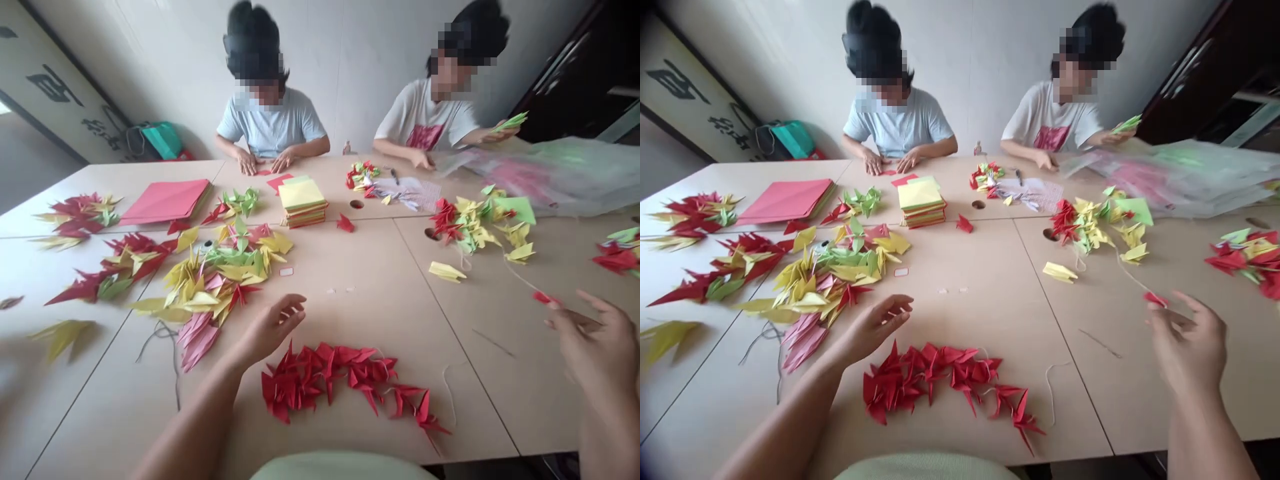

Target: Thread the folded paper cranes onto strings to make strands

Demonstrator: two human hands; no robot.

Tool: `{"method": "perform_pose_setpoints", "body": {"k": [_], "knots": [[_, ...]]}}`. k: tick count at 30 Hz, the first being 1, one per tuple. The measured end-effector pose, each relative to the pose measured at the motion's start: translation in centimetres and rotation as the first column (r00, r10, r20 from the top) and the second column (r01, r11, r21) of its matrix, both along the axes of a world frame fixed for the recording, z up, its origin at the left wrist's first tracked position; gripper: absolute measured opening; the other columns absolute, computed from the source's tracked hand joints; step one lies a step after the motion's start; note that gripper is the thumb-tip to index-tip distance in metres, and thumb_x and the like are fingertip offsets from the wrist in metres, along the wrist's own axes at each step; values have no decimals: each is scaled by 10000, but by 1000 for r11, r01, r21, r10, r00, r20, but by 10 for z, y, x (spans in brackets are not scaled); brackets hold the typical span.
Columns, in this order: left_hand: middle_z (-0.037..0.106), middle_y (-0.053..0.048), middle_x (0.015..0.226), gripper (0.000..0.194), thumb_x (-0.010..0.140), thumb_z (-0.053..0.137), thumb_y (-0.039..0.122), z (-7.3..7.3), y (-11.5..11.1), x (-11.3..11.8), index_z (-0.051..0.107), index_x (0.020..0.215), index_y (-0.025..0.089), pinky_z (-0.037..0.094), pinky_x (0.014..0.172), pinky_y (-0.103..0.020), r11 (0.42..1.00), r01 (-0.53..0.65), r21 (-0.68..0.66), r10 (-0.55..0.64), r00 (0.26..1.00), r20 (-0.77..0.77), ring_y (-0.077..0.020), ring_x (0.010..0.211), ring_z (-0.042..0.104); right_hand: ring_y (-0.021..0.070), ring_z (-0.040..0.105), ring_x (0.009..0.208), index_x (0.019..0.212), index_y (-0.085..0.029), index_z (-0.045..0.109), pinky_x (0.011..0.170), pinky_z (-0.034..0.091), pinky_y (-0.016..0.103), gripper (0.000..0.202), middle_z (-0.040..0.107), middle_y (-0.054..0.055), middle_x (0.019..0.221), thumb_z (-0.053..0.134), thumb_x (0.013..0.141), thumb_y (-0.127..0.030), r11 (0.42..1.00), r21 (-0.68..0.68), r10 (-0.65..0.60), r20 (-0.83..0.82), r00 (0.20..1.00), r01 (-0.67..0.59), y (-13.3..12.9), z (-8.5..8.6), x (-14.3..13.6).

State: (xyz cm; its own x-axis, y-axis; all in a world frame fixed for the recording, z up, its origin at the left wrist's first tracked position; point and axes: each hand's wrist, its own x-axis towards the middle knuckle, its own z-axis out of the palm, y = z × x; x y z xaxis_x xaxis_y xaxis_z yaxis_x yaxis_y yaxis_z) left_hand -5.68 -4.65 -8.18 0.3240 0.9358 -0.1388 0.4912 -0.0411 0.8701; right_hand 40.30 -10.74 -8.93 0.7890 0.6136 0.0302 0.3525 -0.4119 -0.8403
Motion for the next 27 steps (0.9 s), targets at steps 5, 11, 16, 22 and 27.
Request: {"method": "perform_pose_setpoints", "body": {"k": [5,11,16,22,27], "knots": [[609,-78,1141,403,792,563,405,26,-24,2,564,1165,250,464,871,-353,989,151,-13,-151,988,-37,-232,1014,566,277,556,1065,1238,-359,487,885,461,412,562,558,127,1197,604,714,-524,580,-308,743,-178,645,-754,-37,5,-61],[410,-90,1393,678,722,651,435,20,-61,-9,396,1336,299,348,1033,-416,942,316,-116,-330,936,-123,-291,1270,379,262,308,1316,1312,-423,417,1060,313,415,583,306,-5,1449,594,762,-500,131,-472,899,-313,305,-872,-54,4,-114],[450,-94,1362,588,760,613,409,17,-71,-12,442,1310,286,375,1014,-410,957,237,-168,-248,967,-50,-293,1232,427,243,401,1259,1288,-349,479,1038,345,386,474,420,27,1382,521,824,-434,105,-409,909,-330,254,-906,-42,3,-142],[577,-76,1221,415,821,539,370,7,-64,-15,529,1226,279,458,912,-328,989,71,-133,-81,994,-69,-228,1071,562,232,564,1065,1170,-283,554,907,456,348,395,595,71,1173,503,832,-481,157,-276,868,-419,266,-948,-33,1,-160],[621,-76,1126,402,816,533,346,1,-53,-13,537,1207,255,489,836,-311,990,-19,-138,6,995,-97,-223,1050,574,176,625,832,1115,-258,529,736,490,274,318,647,42,959,442,871,-442,277,-273,861,-355,364,-921,-13,-7,-170]]}}
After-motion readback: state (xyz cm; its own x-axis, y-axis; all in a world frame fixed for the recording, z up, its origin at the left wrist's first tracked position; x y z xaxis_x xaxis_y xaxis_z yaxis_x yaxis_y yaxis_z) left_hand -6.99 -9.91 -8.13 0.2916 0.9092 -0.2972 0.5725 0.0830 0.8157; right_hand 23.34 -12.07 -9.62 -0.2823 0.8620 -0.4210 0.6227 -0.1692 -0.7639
